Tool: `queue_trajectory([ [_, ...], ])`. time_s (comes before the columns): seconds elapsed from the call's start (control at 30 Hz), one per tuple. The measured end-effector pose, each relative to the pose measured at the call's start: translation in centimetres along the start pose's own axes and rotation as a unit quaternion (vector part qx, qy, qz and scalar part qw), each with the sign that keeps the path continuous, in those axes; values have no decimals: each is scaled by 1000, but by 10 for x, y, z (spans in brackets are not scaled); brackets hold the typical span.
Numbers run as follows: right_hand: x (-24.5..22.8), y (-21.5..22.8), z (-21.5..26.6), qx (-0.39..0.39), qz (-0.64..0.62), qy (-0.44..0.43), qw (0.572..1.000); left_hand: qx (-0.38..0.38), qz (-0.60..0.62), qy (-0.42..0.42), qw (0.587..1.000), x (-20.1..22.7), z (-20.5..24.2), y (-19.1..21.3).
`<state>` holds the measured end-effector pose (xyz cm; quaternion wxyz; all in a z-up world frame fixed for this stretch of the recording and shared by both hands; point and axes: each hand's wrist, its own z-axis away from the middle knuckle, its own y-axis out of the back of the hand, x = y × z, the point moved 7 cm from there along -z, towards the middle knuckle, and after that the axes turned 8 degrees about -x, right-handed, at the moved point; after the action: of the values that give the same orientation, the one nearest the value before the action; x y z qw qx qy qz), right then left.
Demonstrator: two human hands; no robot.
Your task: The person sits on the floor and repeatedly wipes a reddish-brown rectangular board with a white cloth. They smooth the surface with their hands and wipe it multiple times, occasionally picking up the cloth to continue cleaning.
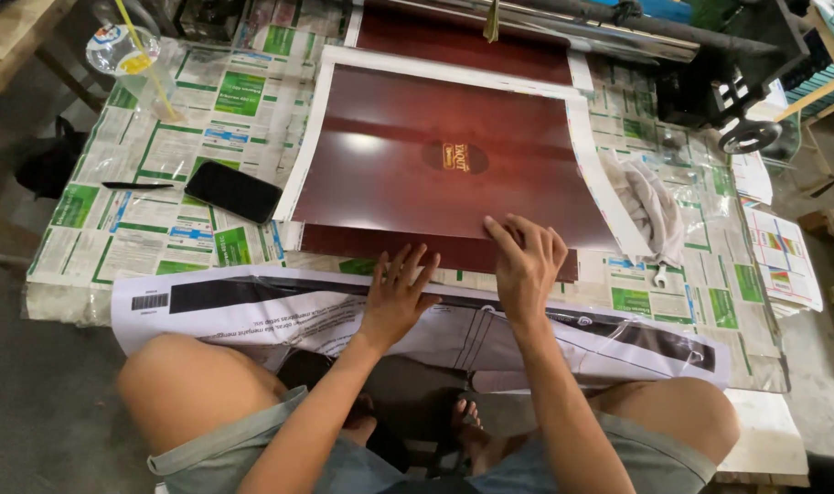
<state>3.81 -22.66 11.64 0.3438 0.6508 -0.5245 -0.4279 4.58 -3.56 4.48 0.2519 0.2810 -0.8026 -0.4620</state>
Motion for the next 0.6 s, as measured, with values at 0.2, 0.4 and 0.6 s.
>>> queue_trajectory([
  [0.2, -12, -61, 33, -45, 56, -43, 997, 9, 25, -6, 1000, -4, 8, -11],
  [0.4, -9, -65, 21, -111, 65, -67, 989, 12, -3, -4, 1000, -5, 10, -13],
  [0.6, 36, -93, -56, -200, 54, -103, 973, 34, 8, 3, 999, -6, 9, -13],
])
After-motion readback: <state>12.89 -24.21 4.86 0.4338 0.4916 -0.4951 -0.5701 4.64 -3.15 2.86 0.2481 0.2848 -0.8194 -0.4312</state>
